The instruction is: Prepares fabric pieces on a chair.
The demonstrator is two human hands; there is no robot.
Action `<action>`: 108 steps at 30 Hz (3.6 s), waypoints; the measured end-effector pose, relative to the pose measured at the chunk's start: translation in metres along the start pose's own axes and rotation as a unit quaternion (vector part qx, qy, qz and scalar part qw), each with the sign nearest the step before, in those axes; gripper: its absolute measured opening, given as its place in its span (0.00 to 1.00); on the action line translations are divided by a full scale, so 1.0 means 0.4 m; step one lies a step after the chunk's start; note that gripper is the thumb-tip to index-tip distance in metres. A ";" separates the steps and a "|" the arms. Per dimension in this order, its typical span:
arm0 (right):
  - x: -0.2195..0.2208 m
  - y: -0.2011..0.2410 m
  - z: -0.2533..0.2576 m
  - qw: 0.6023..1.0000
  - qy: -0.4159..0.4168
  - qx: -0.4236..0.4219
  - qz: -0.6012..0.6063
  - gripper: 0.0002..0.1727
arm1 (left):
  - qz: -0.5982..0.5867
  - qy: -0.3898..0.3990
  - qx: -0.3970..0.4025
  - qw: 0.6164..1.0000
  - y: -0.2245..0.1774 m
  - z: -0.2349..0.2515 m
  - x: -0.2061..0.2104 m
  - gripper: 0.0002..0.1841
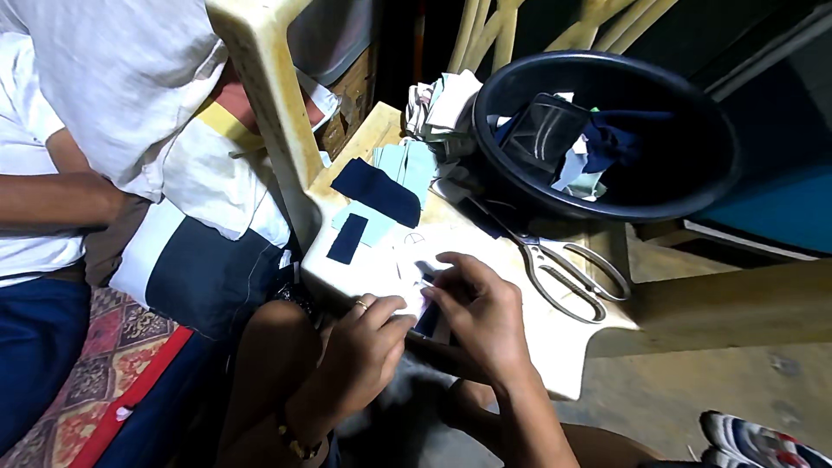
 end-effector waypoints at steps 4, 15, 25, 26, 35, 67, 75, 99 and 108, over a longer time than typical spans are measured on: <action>0.000 -0.001 0.000 1.000 0.005 0.004 -0.004 0.17 | -0.003 -0.001 -0.005 1.000 0.008 -0.001 -0.001 0.10; -0.002 0.000 0.000 1.000 0.006 0.004 -0.008 0.17 | 0.003 -0.001 0.002 1.000 0.010 0.001 -0.008 0.10; 0.002 -0.001 0.004 1.000 0.011 0.008 -0.002 0.19 | 0.008 0.003 0.023 1.000 -0.002 0.002 0.004 0.12; 0.003 0.000 0.004 1.000 0.008 0.009 -0.001 0.18 | 0.009 0.001 0.023 1.000 -0.002 0.002 0.003 0.12; 0.008 0.011 0.005 0.997 0.012 -0.050 -0.063 0.05 | 0.013 -0.001 0.024 1.000 -0.002 -0.001 0.004 0.12; 0.031 0.059 -0.014 0.990 0.111 -0.083 -0.041 0.09 | 0.081 0.114 -0.290 0.947 0.115 0.174 -0.131 0.09; 0.005 0.078 -0.010 0.993 0.096 -0.069 0.006 0.13 | -0.223 0.029 -0.221 0.949 0.104 0.160 -0.159 0.07; -0.031 0.013 0.016 0.989 -0.090 0.018 0.120 0.23 | -0.289 -0.036 -0.246 0.924 0.036 0.070 -0.040 0.11; 0.007 -0.005 0.019 0.999 -0.028 0.020 0.013 0.25 | -0.098 -0.049 -0.216 0.970 0.046 0.046 -0.016 0.08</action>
Point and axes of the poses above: each hand's wrist, its own z-axis towards the middle knuckle, its own x-axis out of the palm, y = z × x, the point moved 5 cm from there along z, towards the middle knuckle, and after that the axes turned 11 degrees about -x, right-handed, at the moved point
